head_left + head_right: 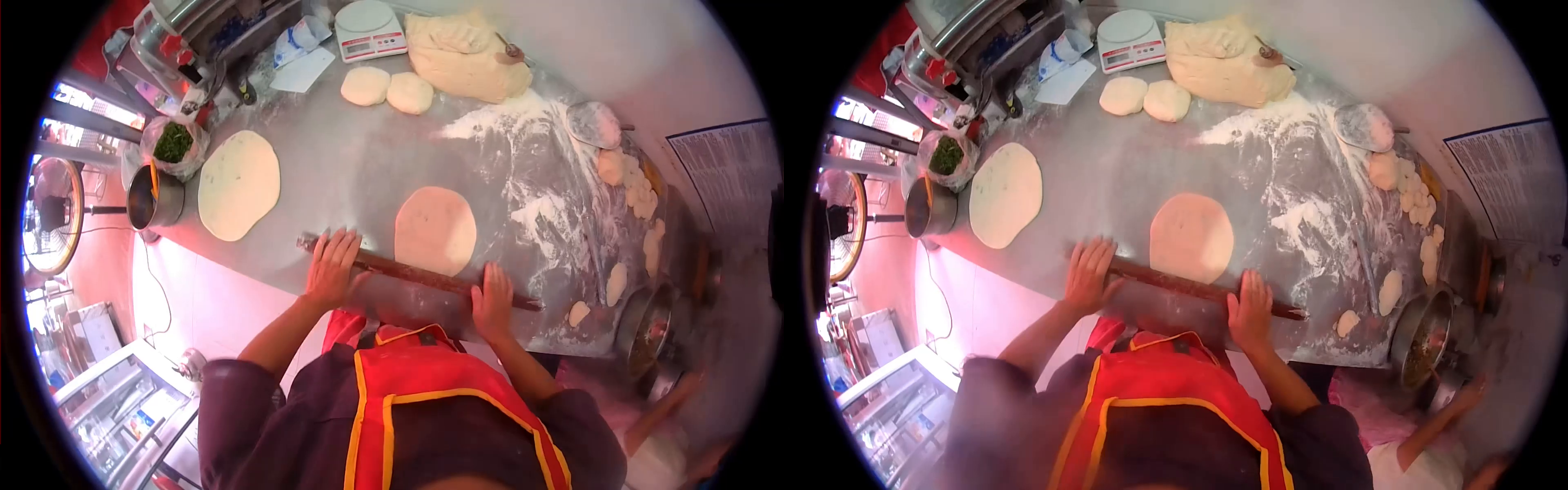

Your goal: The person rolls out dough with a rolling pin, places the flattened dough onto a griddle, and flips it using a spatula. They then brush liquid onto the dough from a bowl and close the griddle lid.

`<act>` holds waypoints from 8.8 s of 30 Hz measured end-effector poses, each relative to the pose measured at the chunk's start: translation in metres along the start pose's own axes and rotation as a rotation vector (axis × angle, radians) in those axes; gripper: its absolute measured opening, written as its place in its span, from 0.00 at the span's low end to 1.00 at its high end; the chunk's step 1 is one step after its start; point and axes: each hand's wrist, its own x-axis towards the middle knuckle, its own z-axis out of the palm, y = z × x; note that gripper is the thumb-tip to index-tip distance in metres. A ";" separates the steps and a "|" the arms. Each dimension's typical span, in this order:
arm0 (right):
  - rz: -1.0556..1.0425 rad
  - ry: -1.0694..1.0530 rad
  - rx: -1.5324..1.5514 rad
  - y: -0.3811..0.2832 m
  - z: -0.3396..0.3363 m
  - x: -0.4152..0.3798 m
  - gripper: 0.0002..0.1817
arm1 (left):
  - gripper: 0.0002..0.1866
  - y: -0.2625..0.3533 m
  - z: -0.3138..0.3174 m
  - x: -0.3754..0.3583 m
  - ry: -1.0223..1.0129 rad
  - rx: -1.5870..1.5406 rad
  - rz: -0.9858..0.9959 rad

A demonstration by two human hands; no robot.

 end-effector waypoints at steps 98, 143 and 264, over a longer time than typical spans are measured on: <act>0.117 -0.152 0.521 -0.035 0.030 0.273 0.18 | 0.20 -0.009 -0.027 -0.029 -0.030 -0.111 -0.064; -0.364 0.095 0.023 -0.001 -0.028 0.019 0.35 | 0.23 -0.037 -0.015 -0.079 -0.022 -0.062 -0.092; -0.655 0.148 0.057 -0.051 0.011 0.074 0.33 | 0.32 0.035 0.036 -0.162 0.280 0.086 -0.681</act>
